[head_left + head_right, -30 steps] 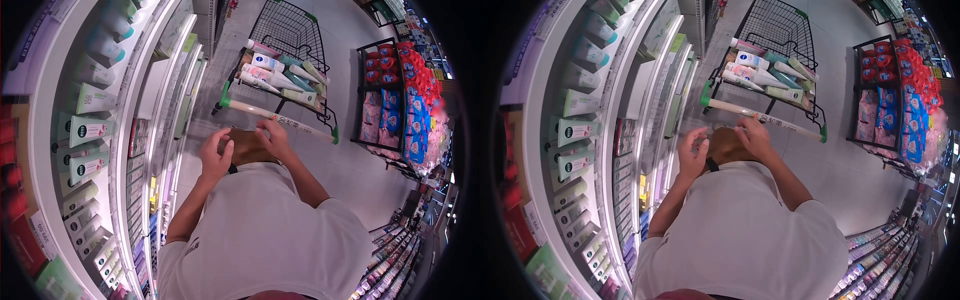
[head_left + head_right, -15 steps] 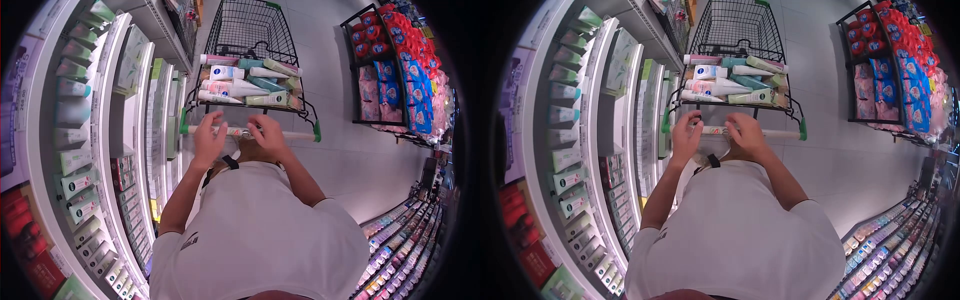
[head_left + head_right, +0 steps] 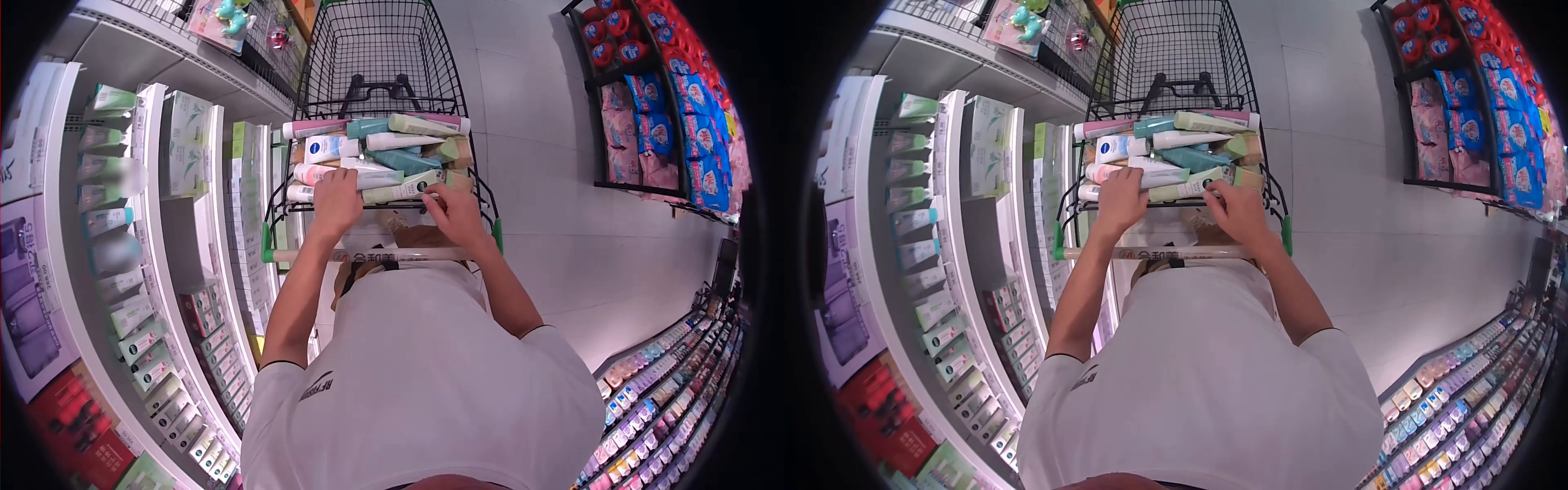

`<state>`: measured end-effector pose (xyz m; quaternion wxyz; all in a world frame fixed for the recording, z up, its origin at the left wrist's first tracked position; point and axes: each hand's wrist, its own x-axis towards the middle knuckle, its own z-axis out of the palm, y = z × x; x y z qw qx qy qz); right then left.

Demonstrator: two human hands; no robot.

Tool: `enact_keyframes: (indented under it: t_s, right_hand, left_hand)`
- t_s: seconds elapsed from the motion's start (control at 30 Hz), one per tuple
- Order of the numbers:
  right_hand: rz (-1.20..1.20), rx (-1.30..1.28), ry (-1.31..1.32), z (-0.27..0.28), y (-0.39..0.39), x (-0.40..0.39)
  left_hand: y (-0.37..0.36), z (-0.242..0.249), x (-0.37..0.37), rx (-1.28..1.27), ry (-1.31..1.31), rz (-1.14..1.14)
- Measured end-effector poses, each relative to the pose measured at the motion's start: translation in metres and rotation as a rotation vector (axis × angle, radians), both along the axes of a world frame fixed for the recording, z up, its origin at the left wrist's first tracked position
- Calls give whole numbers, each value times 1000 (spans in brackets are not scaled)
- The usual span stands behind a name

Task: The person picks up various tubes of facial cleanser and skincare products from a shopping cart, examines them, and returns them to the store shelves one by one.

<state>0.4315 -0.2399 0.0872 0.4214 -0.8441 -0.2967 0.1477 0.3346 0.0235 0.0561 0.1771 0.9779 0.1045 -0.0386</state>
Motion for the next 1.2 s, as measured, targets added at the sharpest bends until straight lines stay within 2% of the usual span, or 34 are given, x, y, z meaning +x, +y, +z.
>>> enact_keyframes:
  t_s: [0.4,0.73,0.9,0.97,1.0,1.03,1.07,1.1,1.17,1.2]
  right_hand:
    - [36,-1,30,-25,0,32]
    - [107,17,34,-15,9,35]
    - [62,136,174,-12,12,32]
    - [60,195,241,-9,17,30]
    - [59,248,314,-8,20,29]
    - [65,248,310,-5,25,28]
    - [45,345,464,-2,32,25]
    - [29,438,617,2,39,22]
    - [78,459,667,12,52,16]
    - [111,483,719,17,59,14]
  left_hand:
    - [-2,-1,11,135,134,9]
    - [-3,6,5,136,-11,22]
    - [-7,21,-4,30,-157,73]
    - [-15,21,-9,-411,-294,263]
    - [-19,24,-10,-409,-299,265]
    - [-23,27,-12,-880,-307,372]
    - [-28,30,-15,-1355,-307,472]
    - [-32,39,-18,-1356,-322,480]
    - [-40,59,-25,-1512,-346,494]
    - [-43,63,-30,-1511,-374,508]
